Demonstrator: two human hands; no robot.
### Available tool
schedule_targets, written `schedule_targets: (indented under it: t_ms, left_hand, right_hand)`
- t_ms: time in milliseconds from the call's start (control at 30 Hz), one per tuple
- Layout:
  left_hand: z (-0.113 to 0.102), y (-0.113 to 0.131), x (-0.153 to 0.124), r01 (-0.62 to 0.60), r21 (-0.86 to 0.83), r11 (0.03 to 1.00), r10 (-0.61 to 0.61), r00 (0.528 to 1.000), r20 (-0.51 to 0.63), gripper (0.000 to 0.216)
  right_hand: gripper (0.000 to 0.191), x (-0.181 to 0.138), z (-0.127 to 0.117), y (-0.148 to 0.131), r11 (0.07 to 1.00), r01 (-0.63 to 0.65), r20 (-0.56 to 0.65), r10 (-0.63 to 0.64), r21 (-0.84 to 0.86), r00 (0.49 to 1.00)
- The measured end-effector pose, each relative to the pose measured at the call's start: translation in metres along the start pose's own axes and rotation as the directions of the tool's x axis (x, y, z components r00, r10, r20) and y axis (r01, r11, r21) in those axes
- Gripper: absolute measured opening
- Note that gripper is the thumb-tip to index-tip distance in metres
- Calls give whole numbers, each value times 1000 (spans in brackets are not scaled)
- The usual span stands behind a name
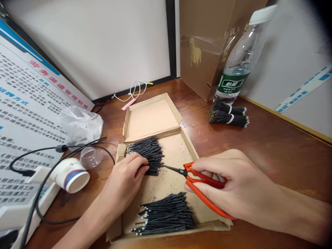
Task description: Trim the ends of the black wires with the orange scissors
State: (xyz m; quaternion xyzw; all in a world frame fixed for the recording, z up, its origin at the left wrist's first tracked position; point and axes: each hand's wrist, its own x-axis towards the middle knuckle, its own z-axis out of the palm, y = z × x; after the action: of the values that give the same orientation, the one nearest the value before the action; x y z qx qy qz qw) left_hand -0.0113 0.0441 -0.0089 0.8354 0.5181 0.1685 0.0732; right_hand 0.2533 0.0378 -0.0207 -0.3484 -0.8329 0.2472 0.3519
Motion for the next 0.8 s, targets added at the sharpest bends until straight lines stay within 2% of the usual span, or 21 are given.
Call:
schedule_targets:
  t_ms: [100,200,267,300,367,433,500,633,733,800]
  left_hand:
    - [6,-3,1,-1,-9,1000,1,1000,10,12]
    - [4,7,-2,-37,-65,997,40,998,43,12]
    - [-1,18,-5,-53,-144,988,71,990,123,11]
    - [-3,24,-6,-36,-206,978,78,977,199,11]
    - [-5,34,-9,31,-289,957,75,934,349,9]
    - [-4,41,-10,82,-335,939,77,897,435,8]
    - [0,44,-11,112,-345,932,63,887,458,12]
    - [4,46,-13,144,-326,934,18,895,446,19]
    - [1,46,-16,158,-326,932,0,899,437,18]
    - [-5,45,-18,220,-320,921,-66,901,429,16]
  right_hand:
    - [20,1,0,2,1000,10,-26,-10,-17,1000]
    - [15,4,-1,3,1000,-10,-30,9,-21,1000]
    - [16,5,-1,4,999,-23,-31,23,-24,999]
    - [17,6,-2,4,999,-25,-33,24,-25,999]
    - [19,7,-2,4,999,-29,-24,29,-22,999]
    - [18,7,-2,4,1000,-29,-21,29,-12,999]
    - [17,6,-2,5,1000,-30,-22,30,-2,999]
    - [20,6,-1,4,998,-55,-3,56,16,998]
    - [25,7,-2,1,996,-81,22,80,46,997]
    - [26,7,-3,-2,994,-98,43,95,55,995]
